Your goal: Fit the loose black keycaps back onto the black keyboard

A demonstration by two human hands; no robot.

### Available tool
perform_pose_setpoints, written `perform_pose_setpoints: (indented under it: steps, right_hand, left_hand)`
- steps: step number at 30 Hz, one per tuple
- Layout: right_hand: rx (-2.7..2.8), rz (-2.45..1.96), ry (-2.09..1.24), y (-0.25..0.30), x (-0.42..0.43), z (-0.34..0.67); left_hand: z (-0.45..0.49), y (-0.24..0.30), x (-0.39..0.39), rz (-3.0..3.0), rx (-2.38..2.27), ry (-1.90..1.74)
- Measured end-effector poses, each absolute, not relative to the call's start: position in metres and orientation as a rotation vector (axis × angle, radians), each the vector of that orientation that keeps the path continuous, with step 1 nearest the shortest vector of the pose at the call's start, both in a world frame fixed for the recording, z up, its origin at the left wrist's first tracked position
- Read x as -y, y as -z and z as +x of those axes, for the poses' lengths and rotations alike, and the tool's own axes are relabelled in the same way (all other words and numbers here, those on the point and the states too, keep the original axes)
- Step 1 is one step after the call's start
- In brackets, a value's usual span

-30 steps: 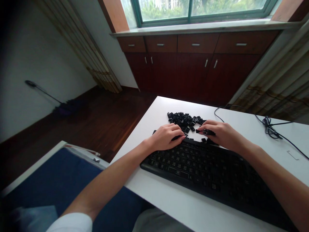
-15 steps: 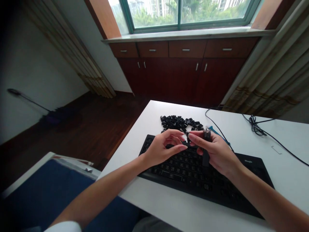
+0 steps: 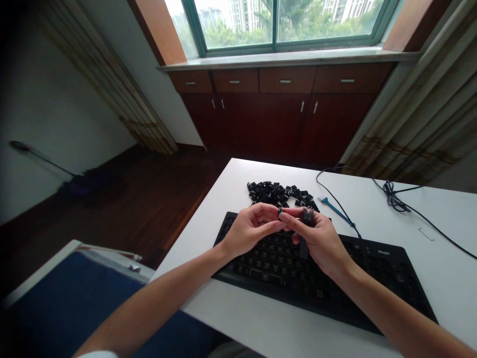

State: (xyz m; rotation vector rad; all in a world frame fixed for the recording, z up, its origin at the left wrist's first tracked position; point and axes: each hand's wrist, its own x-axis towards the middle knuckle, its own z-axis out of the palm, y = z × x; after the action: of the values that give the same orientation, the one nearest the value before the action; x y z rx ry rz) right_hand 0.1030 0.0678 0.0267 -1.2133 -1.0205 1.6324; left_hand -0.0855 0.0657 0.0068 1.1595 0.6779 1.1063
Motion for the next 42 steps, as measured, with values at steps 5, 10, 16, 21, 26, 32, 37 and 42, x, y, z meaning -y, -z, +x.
perform_pose_setpoints:
  steps: [5,10,16,21,26,32,37,42]
  right_hand:
    - [1.025,-1.222,-1.572,-0.024,-0.067,0.102]
    - [1.032,-1.211,-1.534,-0.032,-0.067,0.112]
    - [1.039,-1.253,-1.448,-0.041,-0.060,0.141]
    - [1.326,-1.420,-1.318,-0.049,-0.043,0.174]
    - [1.847,-1.351,-0.720,-0.045,-0.030,0.192]
    - [2.091,-1.171,-0.588,-0.031,-0.019,0.192]
    - [2.211,-1.122,-0.633,-0.026,-0.015,0.193]
    - [2.186,-1.161,-0.587,-0.020,-0.016,0.191]
  left_hand:
    - [-0.086,-0.006,-0.066,1.224,-0.738,-1.094]
    - [-0.088,-0.012,-0.066,1.314,-0.838,-1.078]
    - [-0.088,-0.014,-0.066,1.321,-0.826,-1.019]
    - [-0.086,-0.013,-0.062,1.385,-0.821,-0.948]
    - [-0.085,-0.016,-0.059,1.688,-0.858,-0.920]
    - [-0.084,-0.016,-0.056,1.879,-0.839,-0.849]
    - [-0.082,-0.016,-0.053,1.910,-0.811,-0.821]
    - [-0.081,-0.016,-0.051,1.966,-0.788,-0.786]
